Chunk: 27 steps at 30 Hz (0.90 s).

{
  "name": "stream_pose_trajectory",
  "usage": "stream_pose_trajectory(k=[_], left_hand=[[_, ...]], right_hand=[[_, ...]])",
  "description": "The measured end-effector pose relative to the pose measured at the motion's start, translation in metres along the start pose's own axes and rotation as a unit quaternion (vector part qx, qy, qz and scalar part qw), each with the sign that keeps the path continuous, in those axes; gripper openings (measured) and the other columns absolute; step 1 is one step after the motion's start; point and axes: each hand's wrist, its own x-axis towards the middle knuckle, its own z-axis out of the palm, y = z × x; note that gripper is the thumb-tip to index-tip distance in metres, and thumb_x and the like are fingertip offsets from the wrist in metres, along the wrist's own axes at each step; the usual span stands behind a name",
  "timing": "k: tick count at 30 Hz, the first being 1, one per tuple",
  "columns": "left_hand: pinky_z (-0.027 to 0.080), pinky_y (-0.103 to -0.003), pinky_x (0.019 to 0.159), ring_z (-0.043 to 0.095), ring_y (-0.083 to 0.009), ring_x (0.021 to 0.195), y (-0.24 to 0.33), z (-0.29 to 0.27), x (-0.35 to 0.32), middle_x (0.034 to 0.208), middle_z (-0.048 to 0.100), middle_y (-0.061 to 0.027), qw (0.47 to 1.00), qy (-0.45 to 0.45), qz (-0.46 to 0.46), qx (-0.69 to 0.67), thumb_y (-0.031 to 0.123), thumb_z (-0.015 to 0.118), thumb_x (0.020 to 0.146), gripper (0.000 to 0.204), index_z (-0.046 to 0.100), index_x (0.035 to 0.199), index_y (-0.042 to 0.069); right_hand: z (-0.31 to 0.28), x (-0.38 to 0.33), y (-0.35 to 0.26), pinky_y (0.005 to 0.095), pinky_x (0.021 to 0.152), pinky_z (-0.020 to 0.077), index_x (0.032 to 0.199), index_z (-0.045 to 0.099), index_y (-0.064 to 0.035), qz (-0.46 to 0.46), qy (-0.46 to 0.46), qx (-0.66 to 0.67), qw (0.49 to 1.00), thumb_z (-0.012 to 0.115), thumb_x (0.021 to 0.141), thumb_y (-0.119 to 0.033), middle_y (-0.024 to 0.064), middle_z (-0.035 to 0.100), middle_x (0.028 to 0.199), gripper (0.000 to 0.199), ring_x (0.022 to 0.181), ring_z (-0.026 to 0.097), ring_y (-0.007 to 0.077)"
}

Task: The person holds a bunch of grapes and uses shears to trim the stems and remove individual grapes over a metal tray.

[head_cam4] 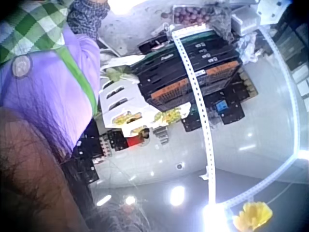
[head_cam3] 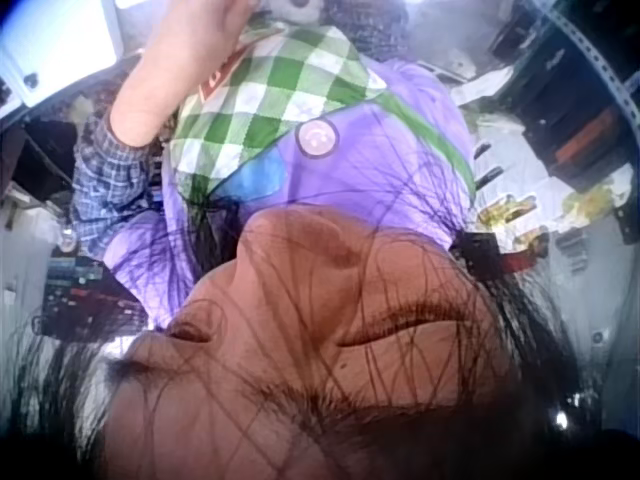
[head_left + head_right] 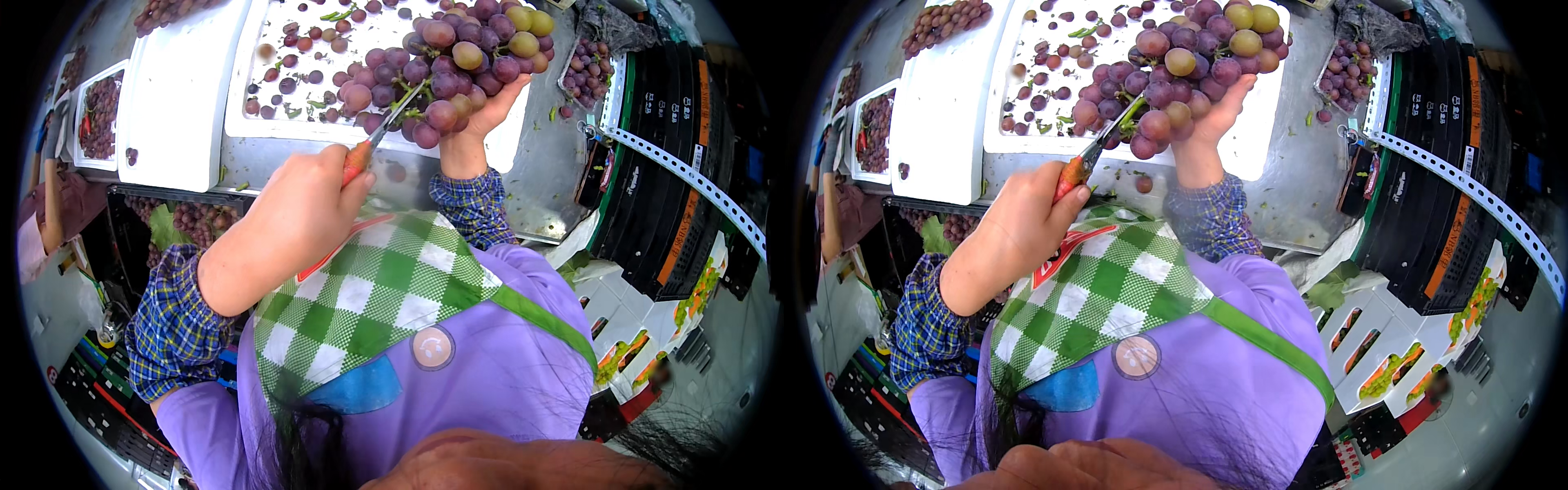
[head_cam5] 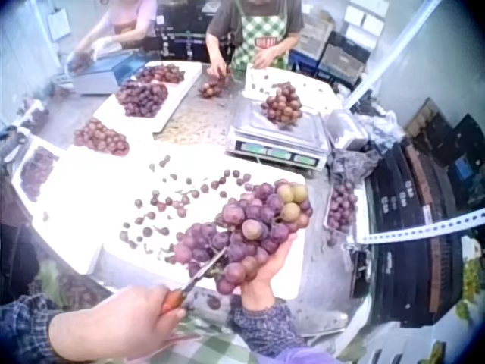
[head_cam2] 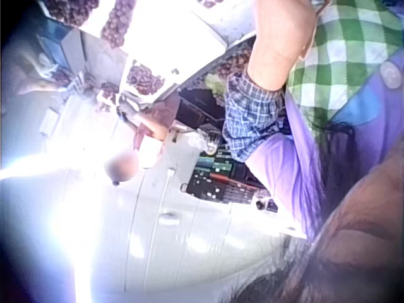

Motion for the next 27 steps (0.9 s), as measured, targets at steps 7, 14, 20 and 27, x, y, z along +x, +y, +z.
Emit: stream_pose_trajectory(k=[7, 14, 20, 27], left_hand=[[0.052, -0.033, 0.064, 0.065, -0.0209, 0.069, -0.004, -0.012, -0.015, 0.084, 0.066, -0.0109, 0.936, -0.108, -0.108, -0.317, 0.026, 0.048, 0.100, 0.032, 0.057, 0.106, -0.004], [0.054, -0.033, 0.068, 0.067, -0.0231, 0.073, 0.005, -0.018, -0.016, 0.090, 0.067, -0.0148, 0.816, -0.172, -0.181, -0.522, 0.032, 0.042, 0.102, 0.040, 0.055, 0.114, -0.004], [0.055, -0.034, 0.067, 0.068, -0.0241, 0.072, -0.003, -0.024, -0.010, 0.090, 0.067, -0.0166, 0.831, -0.193, -0.157, -0.498, 0.033, 0.043, 0.101, 0.040, 0.056, 0.110, -0.004], [0.056, -0.034, 0.067, 0.069, -0.0251, 0.073, -0.001, -0.043, -0.005, 0.089, 0.068, -0.0165, 0.853, -0.213, -0.150, -0.451, 0.032, 0.044, 0.101, 0.038, 0.057, 0.107, -0.003]], right_hand=[[-0.004, 0.001, -0.001, 0.0430, 0.105, 0.0408, 0.139, 0.039, -0.0112, -0.002, -0.014, 0.026, 1.000, 0.025, 0.094, -0.069, 0.0107, 0.048, 0.134, 0.075, 0.122, 0.049, 0.0267], [-0.014, -0.004, -0.001, 0.0431, 0.104, 0.0411, 0.140, 0.038, -0.0107, 0.052, -0.048, 0.110, 0.991, 0.024, 0.094, -0.069, 0.0106, 0.048, 0.134, 0.075, 0.122, 0.049, 0.0263], [0.000, -0.004, -0.008, 0.0473, 0.099, 0.0423, 0.136, 0.042, -0.0129, 0.119, -0.100, 0.128, 0.980, 0.038, 0.092, -0.062, 0.0092, 0.050, 0.128, 0.066, 0.118, 0.048, 0.0265], [0.013, -0.009, -0.019, 0.0522, 0.090, 0.0480, 0.131, 0.044, -0.0090, 0.199, -0.203, 0.240, 0.928, 0.022, 0.089, -0.074, 0.0114, 0.053, 0.119, 0.080, 0.107, 0.055, 0.0326]])
